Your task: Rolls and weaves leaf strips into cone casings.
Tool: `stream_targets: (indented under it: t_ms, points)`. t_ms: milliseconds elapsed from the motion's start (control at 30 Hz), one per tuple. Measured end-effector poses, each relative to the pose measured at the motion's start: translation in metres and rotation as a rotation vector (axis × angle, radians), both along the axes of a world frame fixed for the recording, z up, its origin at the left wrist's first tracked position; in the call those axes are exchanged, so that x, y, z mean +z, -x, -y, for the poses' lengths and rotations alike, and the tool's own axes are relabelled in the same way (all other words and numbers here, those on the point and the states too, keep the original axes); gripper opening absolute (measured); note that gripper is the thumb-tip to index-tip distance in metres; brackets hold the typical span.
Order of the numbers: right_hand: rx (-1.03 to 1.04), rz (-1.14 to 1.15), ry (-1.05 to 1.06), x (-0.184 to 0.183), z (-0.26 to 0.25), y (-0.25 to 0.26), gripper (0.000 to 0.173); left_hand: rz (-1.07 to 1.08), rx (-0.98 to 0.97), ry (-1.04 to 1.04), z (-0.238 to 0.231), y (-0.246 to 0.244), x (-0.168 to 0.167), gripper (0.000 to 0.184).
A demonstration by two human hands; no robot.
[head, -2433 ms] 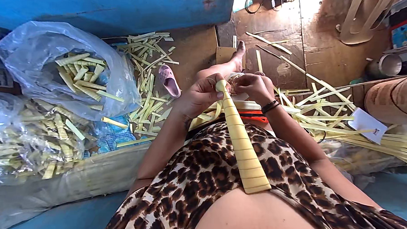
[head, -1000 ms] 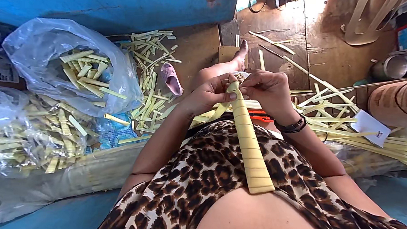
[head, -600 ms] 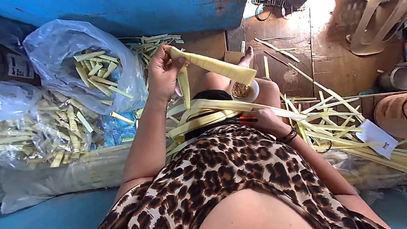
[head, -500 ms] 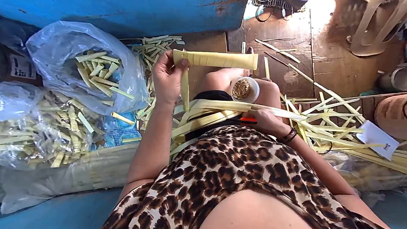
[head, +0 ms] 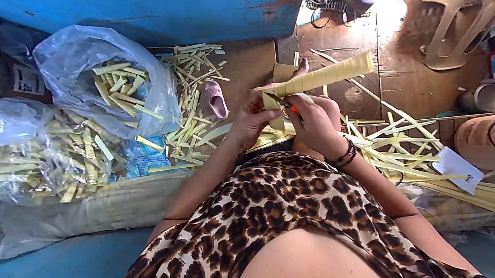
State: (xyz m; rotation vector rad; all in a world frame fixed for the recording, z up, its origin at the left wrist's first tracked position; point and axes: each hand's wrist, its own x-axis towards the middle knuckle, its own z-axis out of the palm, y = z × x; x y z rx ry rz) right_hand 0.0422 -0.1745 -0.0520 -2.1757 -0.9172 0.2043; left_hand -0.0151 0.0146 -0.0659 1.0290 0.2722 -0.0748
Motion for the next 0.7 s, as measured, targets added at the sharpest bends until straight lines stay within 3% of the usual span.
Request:
stream_targets:
  t_ms: [133,200,233,300,367,467,533,600,700]
  points:
    - [0.053,-0.051,0.106,-0.008,-0.009,-0.004,0.025,-0.002,-0.099,-0.035,0.004,0.002,-0.009,0.053]
    - [0.092,-0.157,0.192,-0.008,-0.014,-0.004,0.047,-0.027,-0.173,-0.043,0.014,0.006,-0.013,0.067]
    - [0.101,-0.161,0.175,-0.011,-0.013,-0.005,0.047,-0.028,-0.169,-0.049,0.014,0.007,-0.014,0.068]
    - [0.103,-0.138,0.095,-0.018,-0.006,-0.007,0.028,-0.018,-0.102,-0.129,0.003,0.005,-0.013,0.060]
    - [0.122,-0.181,0.055,-0.024,0.012,-0.003,0.025,-0.051,-0.001,-0.242,-0.028,0.007,-0.012,0.046]
    - [0.244,-0.257,0.101,-0.041,0.040,0.003,0.019,0.011,0.076,-0.281,-0.125,0.024,-0.014,0.038]
    - [0.337,-0.344,0.198,-0.059,0.054,0.007,0.022,-0.005,0.386,-0.300,-0.199,0.054,-0.026,0.027]
    - [0.339,-0.394,0.234,-0.071,0.064,0.012,0.025,-0.070,0.824,-0.300,-0.266,0.089,-0.046,0.023]
    - [0.178,-0.308,0.091,-0.066,0.068,0.011,0.023,-0.220,1.299,-0.391,-0.316,0.136,-0.063,0.028]
